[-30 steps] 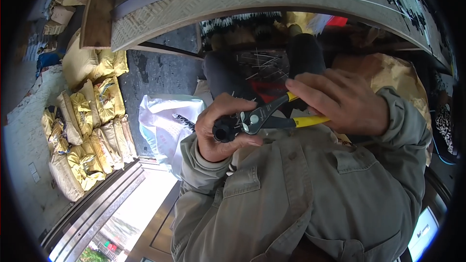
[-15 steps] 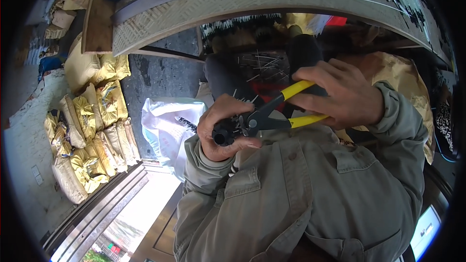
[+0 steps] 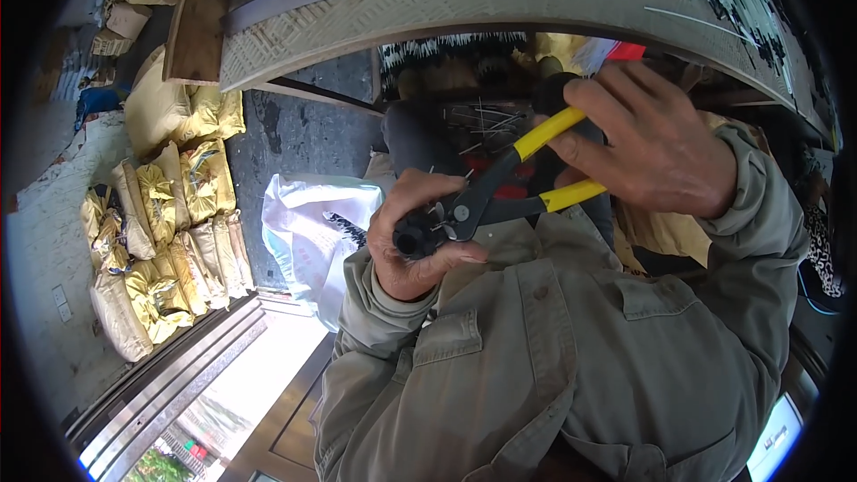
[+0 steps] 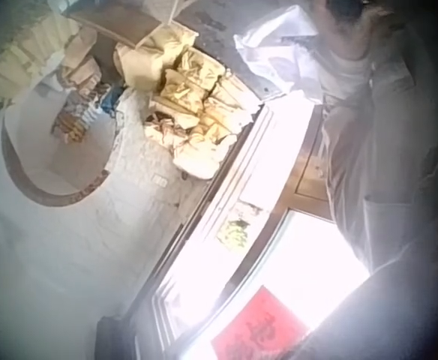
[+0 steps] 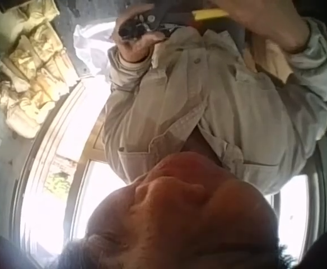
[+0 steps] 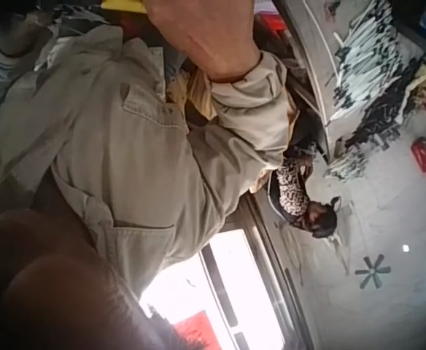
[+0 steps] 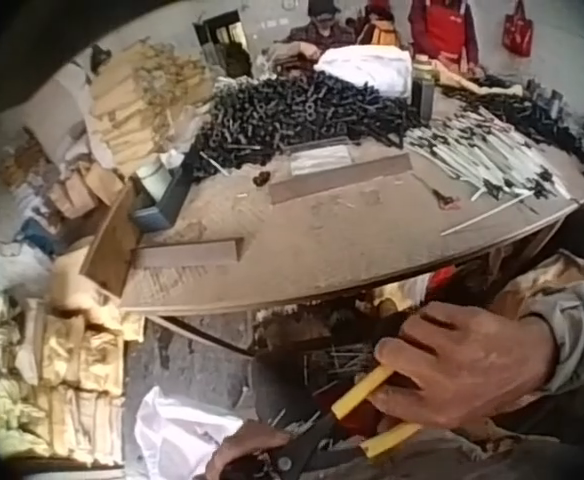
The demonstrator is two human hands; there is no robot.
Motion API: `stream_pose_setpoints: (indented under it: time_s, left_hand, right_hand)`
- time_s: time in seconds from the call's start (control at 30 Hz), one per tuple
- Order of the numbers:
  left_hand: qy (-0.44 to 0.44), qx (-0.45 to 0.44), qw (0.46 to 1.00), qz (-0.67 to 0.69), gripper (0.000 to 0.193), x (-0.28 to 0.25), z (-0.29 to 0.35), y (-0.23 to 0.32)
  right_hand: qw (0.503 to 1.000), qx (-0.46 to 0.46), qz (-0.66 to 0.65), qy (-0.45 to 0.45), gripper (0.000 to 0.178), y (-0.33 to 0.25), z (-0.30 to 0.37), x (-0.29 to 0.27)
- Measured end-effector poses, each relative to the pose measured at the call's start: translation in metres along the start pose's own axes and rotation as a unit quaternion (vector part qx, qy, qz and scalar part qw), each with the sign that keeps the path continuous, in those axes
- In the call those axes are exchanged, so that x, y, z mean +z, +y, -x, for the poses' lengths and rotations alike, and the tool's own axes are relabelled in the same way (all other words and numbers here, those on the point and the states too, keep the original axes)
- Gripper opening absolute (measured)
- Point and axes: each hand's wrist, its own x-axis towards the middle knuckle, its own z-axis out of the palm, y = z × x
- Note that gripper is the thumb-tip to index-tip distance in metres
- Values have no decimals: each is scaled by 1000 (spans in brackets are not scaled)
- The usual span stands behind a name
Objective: Assembling wire bundles with plastic connectors and metal rods at a factory workstation.
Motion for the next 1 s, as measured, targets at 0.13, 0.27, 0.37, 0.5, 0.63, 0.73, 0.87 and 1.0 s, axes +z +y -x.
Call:
stream_pose_setpoints:
  time_s: [0.13, 0.27, 0.37, 0.5, 0.63, 0.73, 0.87, 1.0]
  left_hand:
    - [17, 2, 1000, -22, 58, -4, 2, 4]
    - [21, -9, 999, -46, 54, -4, 2, 1]
    - [14, 7, 998, -53, 54, -5, -3, -1]
    - [-38, -39, 998, 21, 56, -11, 0, -8]
    - [-12, -89, 991, 96, 57, -9, 7, -5]
    - [-26, -38, 998, 52, 57, -14, 8, -11]
    - [-43, 19, 998, 40, 55, -12, 3, -13]
    - [13, 11, 998, 63, 51, -4, 4, -12]
  right_hand:
    - [997, -4, -80, -20, 28, -5, 1, 20]
    - [993, -11, -112, -35, 29, -4, 6, 33]
    - [989, 4, -140, -41, 27, -2, 4, 22]
    - [876, 6, -455, -158, 26, 19, -8, 8]
    - [646, 149, -675, -322, 31, 22, -14, -2]
    - [769, 83, -561, -296, 23, 18, -16, -6]
    - [835, 63, -487, -248, 25, -3, -7, 6]
    - [831, 112, -529, -132, 27, -38, 10, 42]
